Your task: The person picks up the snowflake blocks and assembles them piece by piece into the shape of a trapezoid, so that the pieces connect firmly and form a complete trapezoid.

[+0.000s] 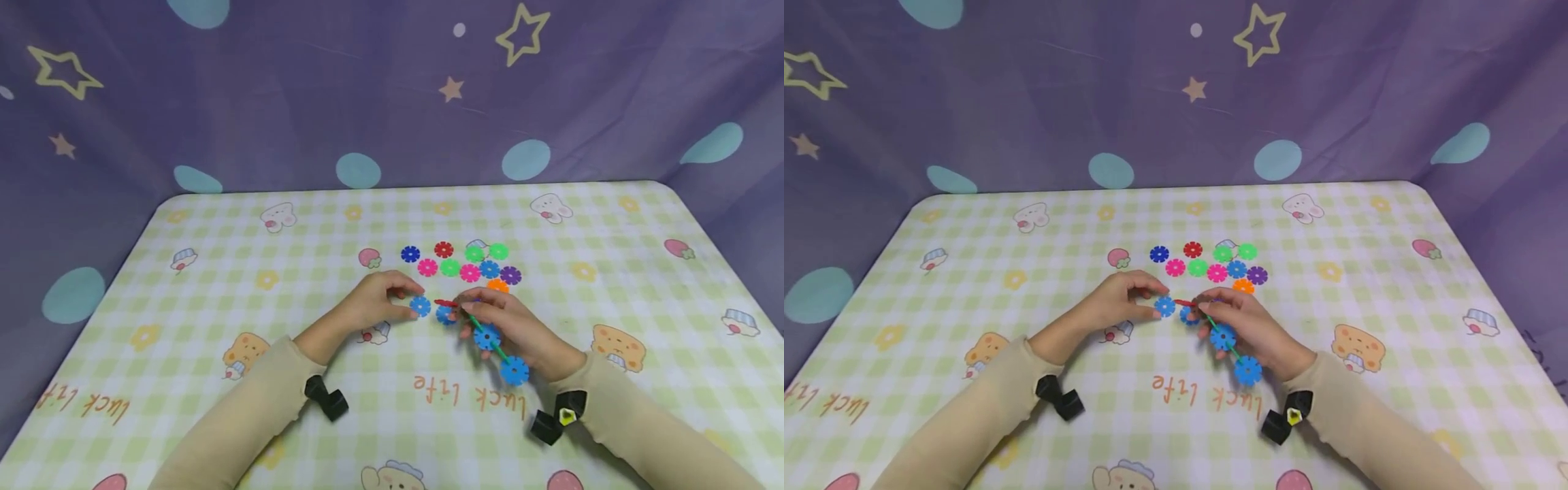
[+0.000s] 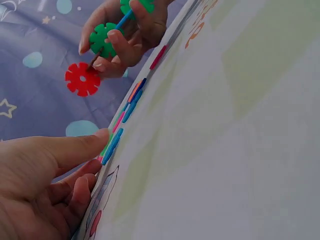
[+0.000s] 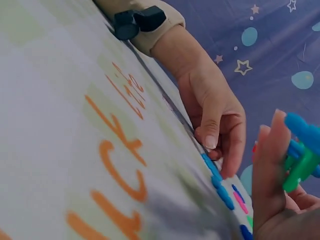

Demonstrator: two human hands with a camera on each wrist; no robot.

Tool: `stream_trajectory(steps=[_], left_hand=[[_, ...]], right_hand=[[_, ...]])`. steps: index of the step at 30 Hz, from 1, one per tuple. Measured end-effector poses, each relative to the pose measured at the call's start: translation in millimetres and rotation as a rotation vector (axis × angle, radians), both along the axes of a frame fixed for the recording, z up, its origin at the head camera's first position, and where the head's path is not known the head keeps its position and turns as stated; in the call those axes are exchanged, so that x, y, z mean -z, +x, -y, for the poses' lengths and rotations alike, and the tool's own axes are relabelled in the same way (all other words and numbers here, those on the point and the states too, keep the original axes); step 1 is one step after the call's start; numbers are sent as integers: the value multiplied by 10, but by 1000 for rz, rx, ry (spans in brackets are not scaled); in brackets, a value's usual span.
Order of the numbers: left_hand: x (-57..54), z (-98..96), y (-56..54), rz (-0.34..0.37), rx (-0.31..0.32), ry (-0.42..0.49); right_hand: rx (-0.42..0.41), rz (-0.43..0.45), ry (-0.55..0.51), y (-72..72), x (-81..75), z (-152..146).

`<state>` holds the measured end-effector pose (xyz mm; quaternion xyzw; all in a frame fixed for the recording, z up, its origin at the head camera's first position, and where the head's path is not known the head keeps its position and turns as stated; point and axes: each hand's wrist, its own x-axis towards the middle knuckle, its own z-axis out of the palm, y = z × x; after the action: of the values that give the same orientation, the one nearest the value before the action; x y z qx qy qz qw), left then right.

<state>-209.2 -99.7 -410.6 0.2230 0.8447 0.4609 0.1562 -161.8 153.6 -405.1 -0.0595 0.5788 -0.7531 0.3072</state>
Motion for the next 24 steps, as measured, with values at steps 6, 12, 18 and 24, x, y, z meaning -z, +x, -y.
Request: stream_trajectory(steps=[6, 12, 18, 24], left_hand=[[-13, -8, 10, -73, 37, -76], [-18, -36, 13, -95, 3, -133], [-40, -46, 23, -88, -17, -161], [-41, -44, 38, -43, -5, -101]], right_hand=[[68, 48, 8, 17, 51, 48], [81, 34, -13, 27, 81, 82], [70, 36, -47, 41, 78, 105], [105, 50, -53, 75, 78, 116]])
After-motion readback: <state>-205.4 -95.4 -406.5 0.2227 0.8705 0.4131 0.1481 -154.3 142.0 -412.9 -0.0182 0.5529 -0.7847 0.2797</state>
